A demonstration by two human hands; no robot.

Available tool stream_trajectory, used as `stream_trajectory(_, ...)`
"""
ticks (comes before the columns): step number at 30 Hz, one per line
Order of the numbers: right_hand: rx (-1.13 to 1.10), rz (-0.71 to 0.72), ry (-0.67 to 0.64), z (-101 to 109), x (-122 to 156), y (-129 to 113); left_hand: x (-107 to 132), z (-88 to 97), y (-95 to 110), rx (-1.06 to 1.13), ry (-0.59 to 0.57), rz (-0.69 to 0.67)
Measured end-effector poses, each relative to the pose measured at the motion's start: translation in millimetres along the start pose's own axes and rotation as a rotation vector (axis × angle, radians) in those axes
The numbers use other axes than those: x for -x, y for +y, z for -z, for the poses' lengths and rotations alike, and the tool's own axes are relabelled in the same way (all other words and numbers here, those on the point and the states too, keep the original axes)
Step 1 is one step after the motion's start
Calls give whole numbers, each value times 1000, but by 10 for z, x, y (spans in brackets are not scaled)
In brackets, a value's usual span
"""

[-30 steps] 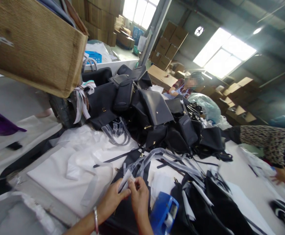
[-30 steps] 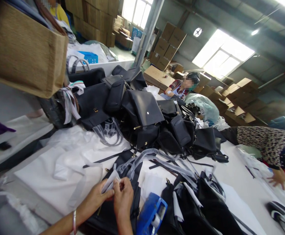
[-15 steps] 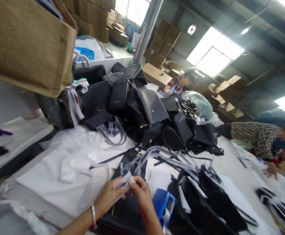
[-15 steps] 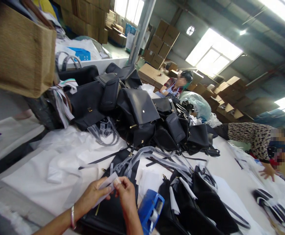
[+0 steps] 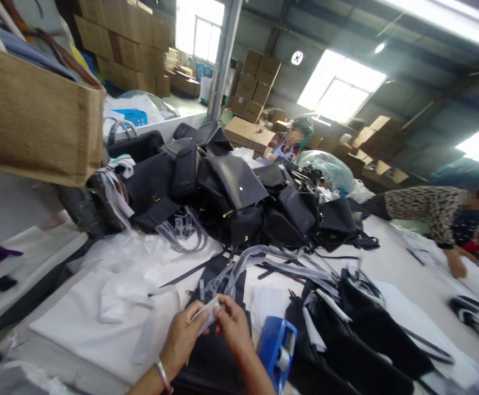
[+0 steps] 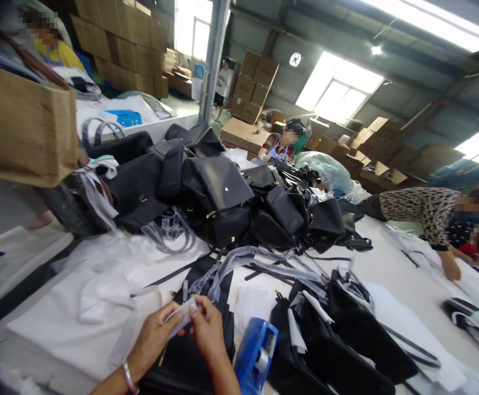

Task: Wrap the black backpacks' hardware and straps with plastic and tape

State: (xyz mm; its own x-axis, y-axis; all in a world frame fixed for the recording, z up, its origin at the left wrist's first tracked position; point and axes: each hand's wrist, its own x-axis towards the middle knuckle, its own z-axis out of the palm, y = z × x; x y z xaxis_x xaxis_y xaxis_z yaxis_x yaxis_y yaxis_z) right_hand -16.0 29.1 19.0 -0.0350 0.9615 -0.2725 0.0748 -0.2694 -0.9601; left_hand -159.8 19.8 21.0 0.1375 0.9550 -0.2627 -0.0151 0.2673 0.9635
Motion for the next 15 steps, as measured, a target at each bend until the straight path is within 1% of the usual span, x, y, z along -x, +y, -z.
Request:
stream_trajectory(3, -71, -37, -10, 41, 8, 11, 38, -61, -11, -75, 1, -15)
stream_trajectory(6, -207, -93, 43, 27, 24, 27, 83, -105, -58, -161, 33, -57)
stream_trajectory(8, -295, -149, 76, 19, 41, 43, 115, -109, -84, -219, 33, -109)
stream_trajectory(12, -391, -274, 97, 45, 99, 94, 158, -71, -83, -358, -93, -218)
stream_trajectory(15, -440, -329, 130, 81, 160, 112, 148, -46, -95, -433, -170, -279)
